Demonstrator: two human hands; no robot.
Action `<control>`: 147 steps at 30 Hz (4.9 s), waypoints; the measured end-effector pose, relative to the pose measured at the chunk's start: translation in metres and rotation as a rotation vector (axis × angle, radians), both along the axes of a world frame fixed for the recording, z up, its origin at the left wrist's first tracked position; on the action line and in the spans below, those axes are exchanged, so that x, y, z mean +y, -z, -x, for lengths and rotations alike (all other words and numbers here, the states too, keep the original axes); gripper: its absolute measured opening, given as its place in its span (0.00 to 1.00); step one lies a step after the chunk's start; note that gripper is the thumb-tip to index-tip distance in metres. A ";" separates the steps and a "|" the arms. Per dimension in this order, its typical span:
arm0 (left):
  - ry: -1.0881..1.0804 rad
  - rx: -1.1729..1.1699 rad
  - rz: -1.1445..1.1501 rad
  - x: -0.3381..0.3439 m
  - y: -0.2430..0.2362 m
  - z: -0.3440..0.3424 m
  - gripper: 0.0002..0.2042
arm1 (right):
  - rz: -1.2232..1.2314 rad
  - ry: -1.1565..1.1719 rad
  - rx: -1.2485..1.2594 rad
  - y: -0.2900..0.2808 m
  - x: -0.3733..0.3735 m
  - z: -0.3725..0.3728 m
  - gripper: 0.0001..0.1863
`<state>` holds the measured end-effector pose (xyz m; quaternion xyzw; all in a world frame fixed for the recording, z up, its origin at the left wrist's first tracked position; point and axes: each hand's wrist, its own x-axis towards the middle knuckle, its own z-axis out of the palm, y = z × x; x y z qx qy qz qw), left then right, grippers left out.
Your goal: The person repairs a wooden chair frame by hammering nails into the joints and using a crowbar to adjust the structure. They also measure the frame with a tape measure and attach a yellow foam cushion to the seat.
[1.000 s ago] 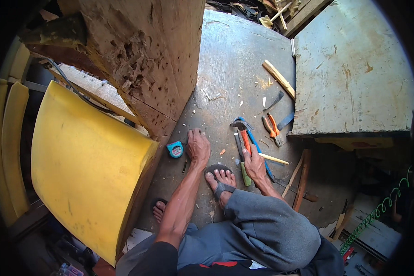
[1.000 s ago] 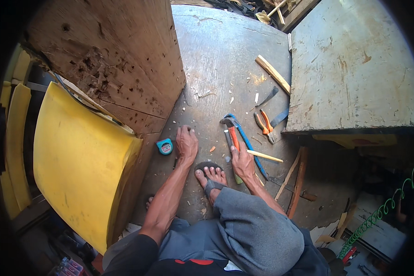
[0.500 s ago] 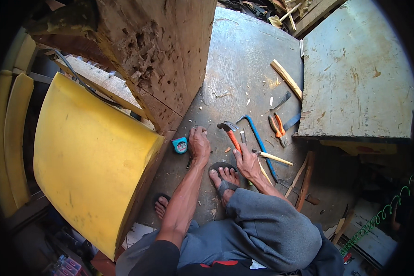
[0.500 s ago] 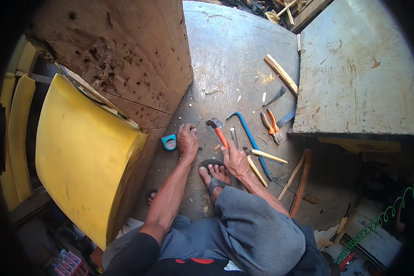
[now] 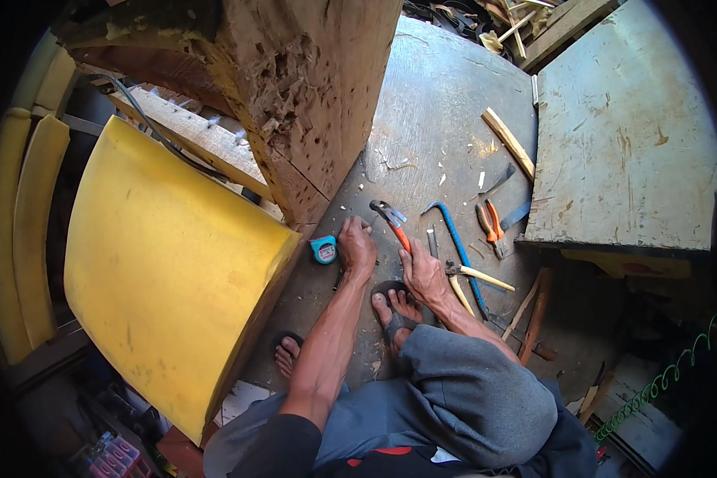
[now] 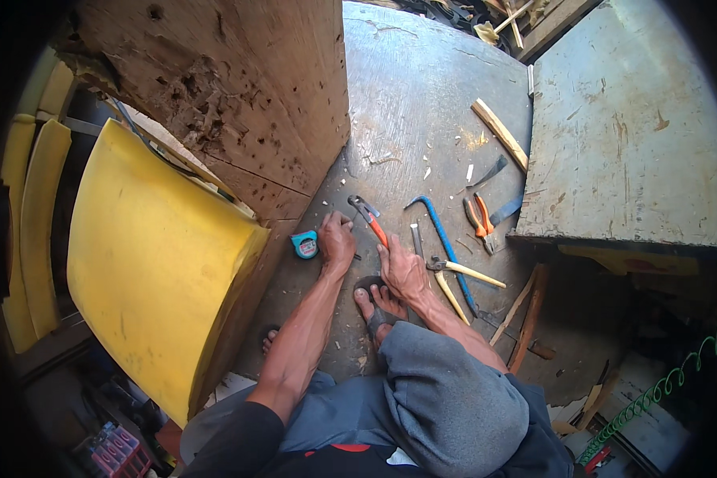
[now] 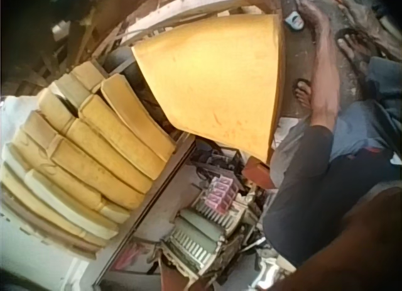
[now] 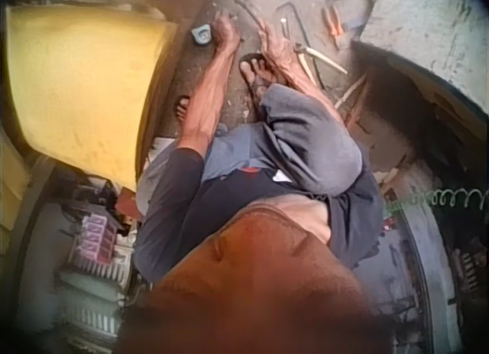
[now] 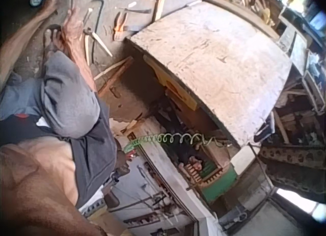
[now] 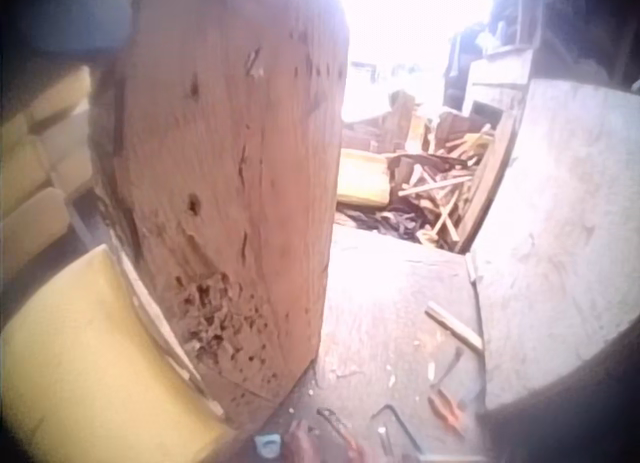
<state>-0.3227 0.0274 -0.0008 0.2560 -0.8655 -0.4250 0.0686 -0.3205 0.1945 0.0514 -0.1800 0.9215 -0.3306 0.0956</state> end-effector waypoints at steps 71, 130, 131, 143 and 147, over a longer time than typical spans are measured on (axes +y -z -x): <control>0.060 -0.165 -0.722 -0.030 -0.065 -0.003 0.09 | -0.272 0.265 -0.052 0.000 0.123 0.040 0.19; 0.132 1.222 0.978 -0.124 -0.338 0.057 0.25 | -0.108 0.350 -0.332 -0.015 0.042 -0.006 0.22; 0.135 1.223 0.973 -0.120 -0.338 0.058 0.25 | -0.081 0.336 -0.374 -0.084 0.025 -0.013 0.22; 0.135 1.189 1.038 -0.117 -0.344 0.058 0.25 | 0.814 0.206 -0.423 -0.157 -0.012 0.040 0.17; 0.172 1.162 1.049 -0.117 -0.345 0.058 0.25 | 1.249 0.075 -0.299 -0.211 -0.051 0.035 0.19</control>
